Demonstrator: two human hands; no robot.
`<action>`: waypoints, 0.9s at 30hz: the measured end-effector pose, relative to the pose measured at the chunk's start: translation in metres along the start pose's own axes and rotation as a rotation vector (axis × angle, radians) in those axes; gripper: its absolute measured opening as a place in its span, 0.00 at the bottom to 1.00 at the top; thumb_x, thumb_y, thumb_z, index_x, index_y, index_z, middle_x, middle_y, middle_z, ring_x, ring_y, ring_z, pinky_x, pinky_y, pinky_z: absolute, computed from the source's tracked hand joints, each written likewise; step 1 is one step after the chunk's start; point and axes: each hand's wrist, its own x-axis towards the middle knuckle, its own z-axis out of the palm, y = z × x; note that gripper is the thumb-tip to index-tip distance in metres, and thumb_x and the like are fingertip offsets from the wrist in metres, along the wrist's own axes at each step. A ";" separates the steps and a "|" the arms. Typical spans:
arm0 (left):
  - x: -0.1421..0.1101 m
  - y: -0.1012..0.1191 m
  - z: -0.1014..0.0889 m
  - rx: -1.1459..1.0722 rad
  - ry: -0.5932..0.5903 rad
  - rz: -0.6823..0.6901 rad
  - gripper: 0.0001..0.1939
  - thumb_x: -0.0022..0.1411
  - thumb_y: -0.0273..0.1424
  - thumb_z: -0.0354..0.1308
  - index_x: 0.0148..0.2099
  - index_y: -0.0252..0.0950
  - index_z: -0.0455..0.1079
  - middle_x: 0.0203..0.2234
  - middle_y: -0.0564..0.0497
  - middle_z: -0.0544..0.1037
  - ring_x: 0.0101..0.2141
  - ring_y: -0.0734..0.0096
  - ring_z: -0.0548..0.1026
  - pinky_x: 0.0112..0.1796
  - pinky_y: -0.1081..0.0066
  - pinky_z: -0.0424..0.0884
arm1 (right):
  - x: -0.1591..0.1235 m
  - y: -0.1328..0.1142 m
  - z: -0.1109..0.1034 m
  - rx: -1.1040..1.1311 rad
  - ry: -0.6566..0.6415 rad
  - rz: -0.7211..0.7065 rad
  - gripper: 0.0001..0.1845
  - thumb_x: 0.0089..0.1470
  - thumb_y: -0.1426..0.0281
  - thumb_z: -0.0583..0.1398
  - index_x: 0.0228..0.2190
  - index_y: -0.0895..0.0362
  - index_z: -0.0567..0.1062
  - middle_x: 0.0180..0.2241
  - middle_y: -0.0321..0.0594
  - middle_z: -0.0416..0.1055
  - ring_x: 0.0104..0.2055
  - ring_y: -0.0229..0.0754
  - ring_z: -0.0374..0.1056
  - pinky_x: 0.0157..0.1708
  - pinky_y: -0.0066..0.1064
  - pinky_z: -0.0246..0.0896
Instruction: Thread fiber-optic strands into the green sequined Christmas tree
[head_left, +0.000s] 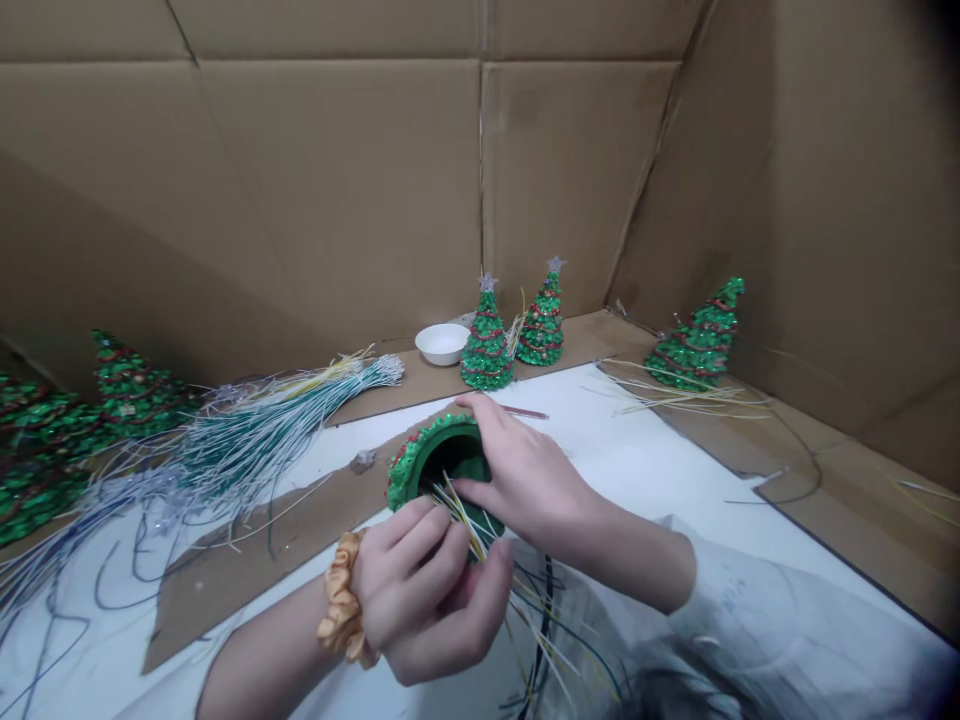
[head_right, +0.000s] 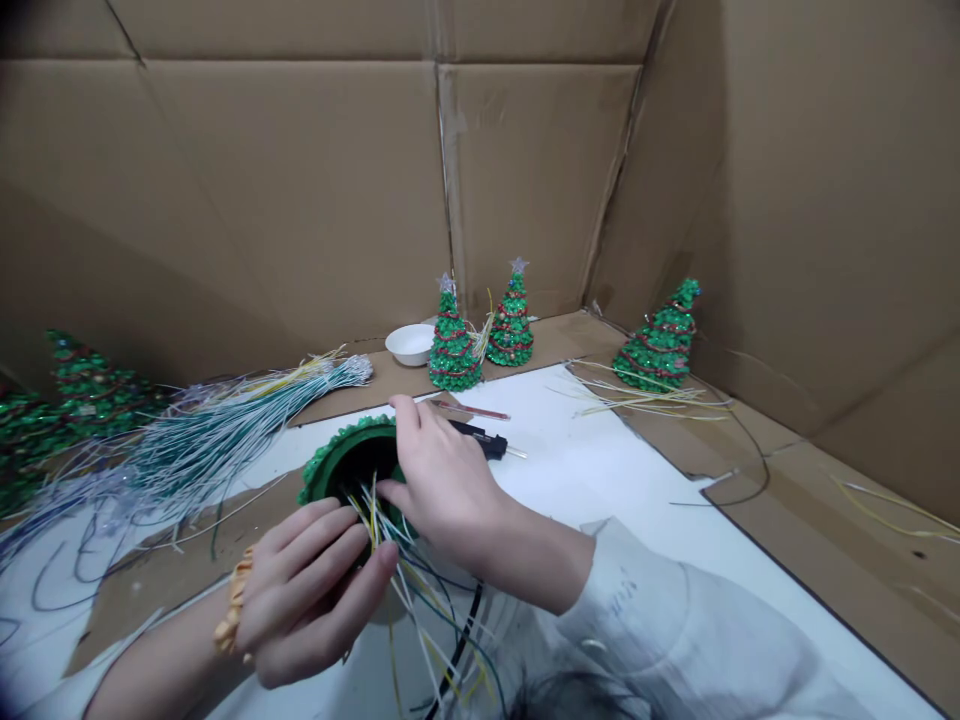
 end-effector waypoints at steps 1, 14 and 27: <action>0.000 0.001 0.000 0.000 0.006 -0.004 0.07 0.47 0.17 0.59 0.26 0.33 0.69 0.14 0.52 0.71 0.20 0.70 0.71 0.21 0.69 0.71 | 0.001 0.000 0.002 -0.035 0.007 0.016 0.32 0.43 0.71 0.63 0.49 0.59 0.56 0.46 0.50 0.64 0.48 0.52 0.63 0.41 0.41 0.61; 0.001 -0.007 -0.006 0.004 -0.055 0.088 0.06 0.55 0.18 0.53 0.31 0.29 0.70 0.18 0.45 0.77 0.23 0.66 0.75 0.22 0.68 0.72 | 0.003 0.002 0.010 0.104 0.085 -0.061 0.18 0.49 0.80 0.51 0.43 0.59 0.59 0.41 0.48 0.65 0.45 0.45 0.63 0.41 0.37 0.60; -0.009 -0.011 -0.001 0.042 -0.051 0.152 0.08 0.59 0.20 0.49 0.35 0.27 0.71 0.20 0.46 0.76 0.24 0.66 0.74 0.23 0.68 0.71 | 0.006 0.003 0.008 0.169 0.091 -0.043 0.22 0.44 0.86 0.47 0.42 0.59 0.62 0.41 0.45 0.63 0.44 0.43 0.62 0.42 0.36 0.59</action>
